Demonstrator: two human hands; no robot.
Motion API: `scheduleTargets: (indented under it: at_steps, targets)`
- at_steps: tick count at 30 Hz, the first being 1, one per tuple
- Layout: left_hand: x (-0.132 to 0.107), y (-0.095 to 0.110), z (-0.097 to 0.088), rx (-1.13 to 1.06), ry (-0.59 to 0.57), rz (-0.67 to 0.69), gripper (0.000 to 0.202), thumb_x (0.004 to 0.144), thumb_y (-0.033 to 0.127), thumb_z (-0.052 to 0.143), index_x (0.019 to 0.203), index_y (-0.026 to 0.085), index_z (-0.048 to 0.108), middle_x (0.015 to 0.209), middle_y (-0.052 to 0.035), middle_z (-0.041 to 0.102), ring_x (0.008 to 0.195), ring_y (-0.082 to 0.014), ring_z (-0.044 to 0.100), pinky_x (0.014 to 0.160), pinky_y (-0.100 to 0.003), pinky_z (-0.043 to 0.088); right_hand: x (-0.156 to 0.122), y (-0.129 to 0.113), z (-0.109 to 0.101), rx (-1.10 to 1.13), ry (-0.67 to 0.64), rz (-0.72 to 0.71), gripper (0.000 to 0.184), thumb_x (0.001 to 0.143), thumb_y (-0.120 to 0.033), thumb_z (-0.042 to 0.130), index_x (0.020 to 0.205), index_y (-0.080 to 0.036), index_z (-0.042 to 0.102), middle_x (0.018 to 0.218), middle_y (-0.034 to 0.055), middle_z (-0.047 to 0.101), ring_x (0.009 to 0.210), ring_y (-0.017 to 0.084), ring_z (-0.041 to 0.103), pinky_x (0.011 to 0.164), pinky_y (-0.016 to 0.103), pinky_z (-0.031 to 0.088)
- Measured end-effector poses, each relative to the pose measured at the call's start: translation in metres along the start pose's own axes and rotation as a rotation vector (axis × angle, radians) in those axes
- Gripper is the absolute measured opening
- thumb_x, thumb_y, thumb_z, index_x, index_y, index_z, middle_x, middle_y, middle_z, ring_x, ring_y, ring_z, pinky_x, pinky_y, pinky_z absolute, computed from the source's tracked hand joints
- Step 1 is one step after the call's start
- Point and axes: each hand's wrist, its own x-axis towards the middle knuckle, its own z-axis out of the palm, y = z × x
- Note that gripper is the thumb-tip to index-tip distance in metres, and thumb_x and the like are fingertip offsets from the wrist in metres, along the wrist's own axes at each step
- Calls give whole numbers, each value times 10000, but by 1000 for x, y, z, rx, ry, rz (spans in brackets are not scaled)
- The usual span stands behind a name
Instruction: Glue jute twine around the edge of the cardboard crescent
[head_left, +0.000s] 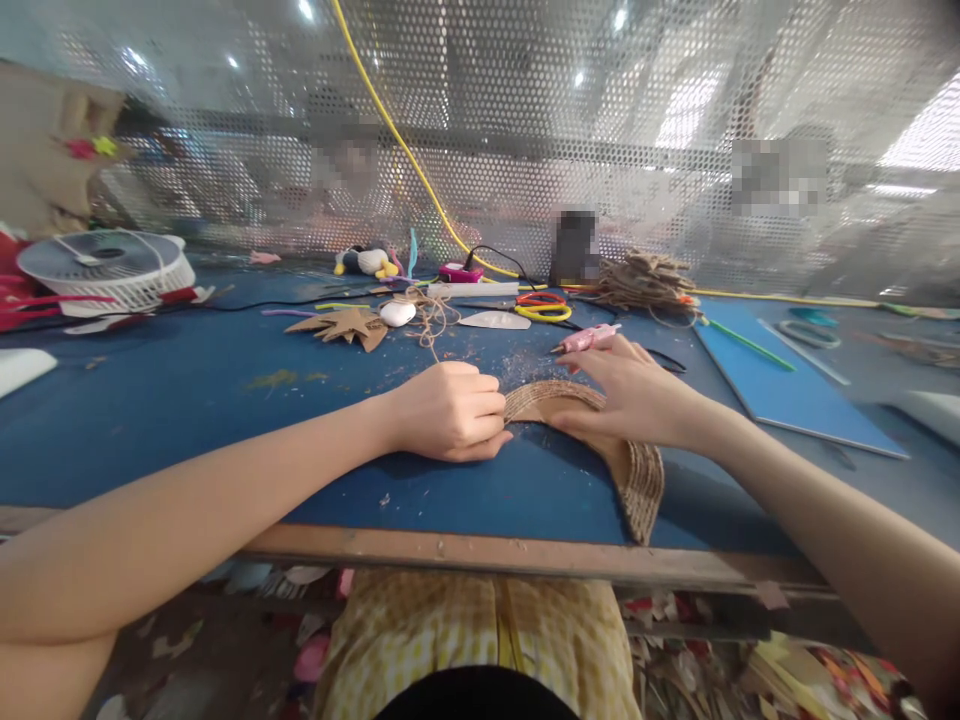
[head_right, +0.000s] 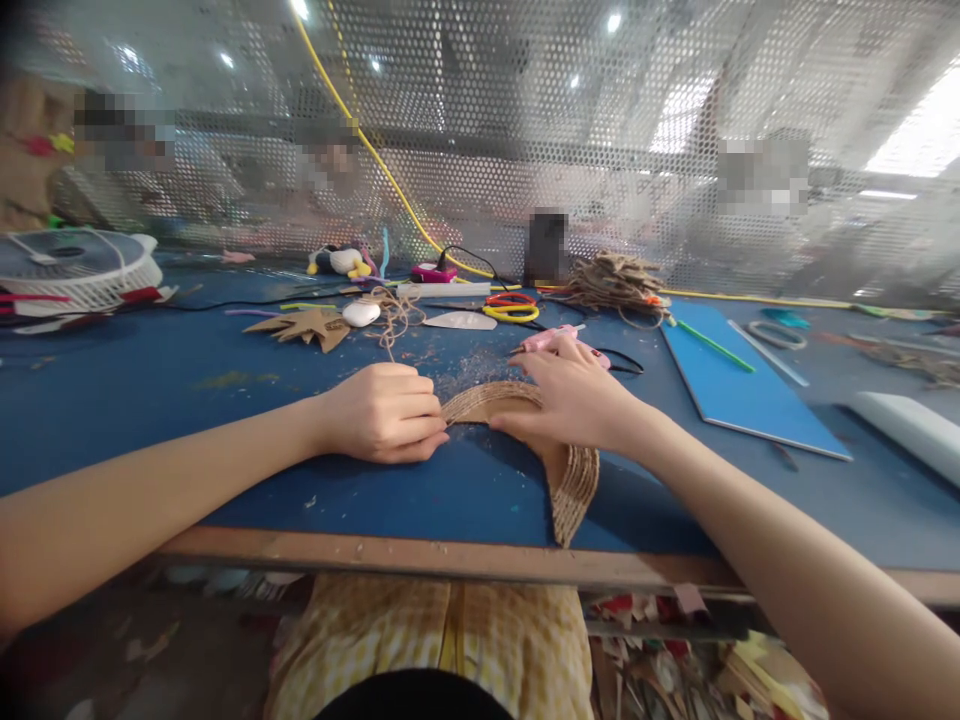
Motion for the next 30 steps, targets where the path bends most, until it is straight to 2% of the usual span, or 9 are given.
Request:
scheduleTargets:
  at_steps: [2,4,6,10,12,14,19,24,30]
  targets:
    - [-1,0,2,26,8,17,369,990,324,471,717,208,689,678,-28,673,631,-149,560,586,-327,338,-3,-8,0,-14,-78,-30,744,763,-750,642,1282,-218,621,1212,161,666,1172,374,539,972,563,443]
    - [-2,0,5,27,42,1,371,980,314,478,678,203,662,646,-25,651,605,-146,548,574,-325,328,-3,-11,1,-13,-122,-26,706,782,-698,658,1292,-211,608,1184,156,674,1162,367,552,967,545,458]
    - [-3,0,9,10,80,-76,382,969,306,476,633,197,620,603,-18,624,572,-143,533,565,-320,325,-2,-11,2,-11,-118,-3,661,776,-626,696,1269,-195,602,1191,165,666,1158,367,566,955,530,473]
    - [-1,2,12,-158,125,-450,270,946,299,482,755,180,631,676,-16,657,628,-153,580,617,-292,389,0,-9,1,19,-38,46,708,711,-543,756,1273,-176,530,1171,164,656,1144,369,592,967,513,458]
    - [3,4,10,-337,99,-643,253,955,329,482,858,171,654,719,-12,676,644,-151,594,613,-275,397,0,-10,0,44,-1,66,704,715,-529,745,1277,-188,492,1135,138,669,1114,355,613,979,509,432]
    - [5,5,8,-533,62,-752,308,977,371,457,876,171,668,681,5,664,597,-135,572,582,-259,381,1,-12,-1,63,52,67,690,721,-514,733,1276,-209,461,1153,125,676,1099,345,629,994,515,397]
    - [10,5,5,-897,105,-870,342,942,431,508,787,165,656,654,11,639,583,-121,537,563,-247,374,1,-16,-4,78,182,47,672,730,-445,711,1298,-241,416,1218,117,670,1136,338,618,1039,521,323]
    - [14,8,5,-1271,177,-977,276,839,420,632,903,157,685,616,36,543,537,-96,447,507,-228,351,2,-19,-13,59,239,-18,653,710,-392,710,1282,-243,433,1241,107,653,1136,322,598,1059,513,290]
    - [17,14,-2,-1452,153,-972,286,776,393,700,926,149,691,631,36,548,526,-75,417,478,-206,315,2,-22,-18,68,248,-137,692,726,-327,685,1357,-262,407,1296,104,642,1161,319,587,1062,520,284]
